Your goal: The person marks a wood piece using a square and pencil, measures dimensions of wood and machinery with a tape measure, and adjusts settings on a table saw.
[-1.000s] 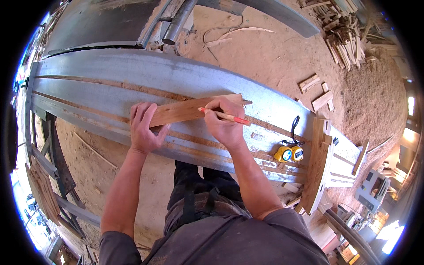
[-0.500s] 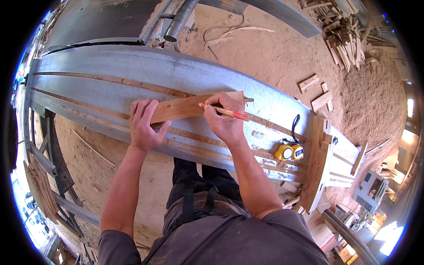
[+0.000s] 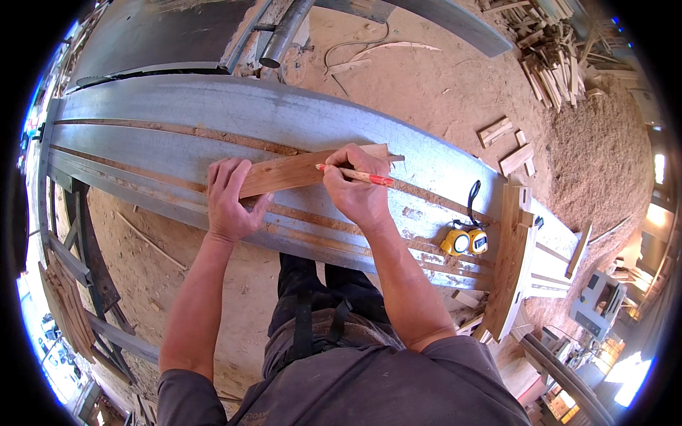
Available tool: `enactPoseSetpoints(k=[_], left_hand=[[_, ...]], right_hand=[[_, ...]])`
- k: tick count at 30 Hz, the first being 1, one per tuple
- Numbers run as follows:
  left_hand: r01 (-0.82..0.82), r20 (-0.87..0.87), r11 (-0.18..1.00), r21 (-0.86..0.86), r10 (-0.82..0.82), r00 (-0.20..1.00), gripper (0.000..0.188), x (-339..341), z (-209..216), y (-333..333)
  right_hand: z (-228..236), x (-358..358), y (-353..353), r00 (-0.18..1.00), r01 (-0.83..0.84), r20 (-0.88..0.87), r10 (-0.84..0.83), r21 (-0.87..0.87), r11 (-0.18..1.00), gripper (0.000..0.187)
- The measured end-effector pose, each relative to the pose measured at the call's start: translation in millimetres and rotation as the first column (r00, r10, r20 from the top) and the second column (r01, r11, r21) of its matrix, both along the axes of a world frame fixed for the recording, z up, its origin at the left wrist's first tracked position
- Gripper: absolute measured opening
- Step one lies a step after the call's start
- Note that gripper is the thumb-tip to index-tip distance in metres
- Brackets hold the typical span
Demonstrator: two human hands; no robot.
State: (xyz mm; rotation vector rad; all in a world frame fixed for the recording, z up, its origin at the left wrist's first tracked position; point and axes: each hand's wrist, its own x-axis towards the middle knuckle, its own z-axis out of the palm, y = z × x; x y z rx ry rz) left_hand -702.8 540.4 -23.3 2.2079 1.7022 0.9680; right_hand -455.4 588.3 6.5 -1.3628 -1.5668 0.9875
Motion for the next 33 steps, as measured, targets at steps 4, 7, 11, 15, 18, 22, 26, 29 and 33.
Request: enactPoseSetpoints(k=[4,7,11,15,18,22,26,29,33], left_hand=[[0.006,0.009,1.0,0.01,-0.006,1.0,0.061,0,-2,0],[0.008,0.005,1.0,0.004,-0.008,1.0,0.061,0,-1,0],[0.007,-0.003,1.0,-0.006,-0.007,1.0,0.061,0,-1,0],[0.007,-0.012,1.0,-0.002,-0.007,1.0,0.062,-2,-1,-1],[0.004,-0.009,1.0,-0.002,-0.004,1.0,0.061,-1,0,-1],[0.001,0.015,1.0,-0.015,0.0,1.0,0.06,0,0,-1],[0.0,0.012,1.0,0.002,0.0,1.0,0.06,-2,-2,-1],[0.003,0.024,1.0,-0.013,-0.002,1.0,0.061,-1,1,0],[0.014,0.018,1.0,-0.011,-0.014,1.0,0.063,-2,-1,0]], right_hand=[[0,-2,0,1.0,0.01,-0.025,-0.009,0.045,0.999,0.007],[0,-2,0,0.999,0.004,-0.052,-0.002,0.043,0.999,0.007],[1,-2,0,1.0,0.0,-0.014,0.0,0.056,0.998,0.006],[1,-2,-1,1.0,0.003,0.018,-0.004,0.067,0.998,0.005],[2,-1,0,1.0,0.008,-0.019,-0.008,0.013,1.0,0.005],[2,-2,0,0.999,-0.006,-0.043,0.007,0.017,1.0,0.005],[2,2,-2,0.997,-0.032,-0.07,0.028,-0.061,0.998,0.005],[3,2,-6,0.994,-0.067,-0.088,0.06,-0.074,0.995,0.004],[4,-5,-12,0.992,-0.13,-0.01,0.129,-0.032,0.991,0.005]])
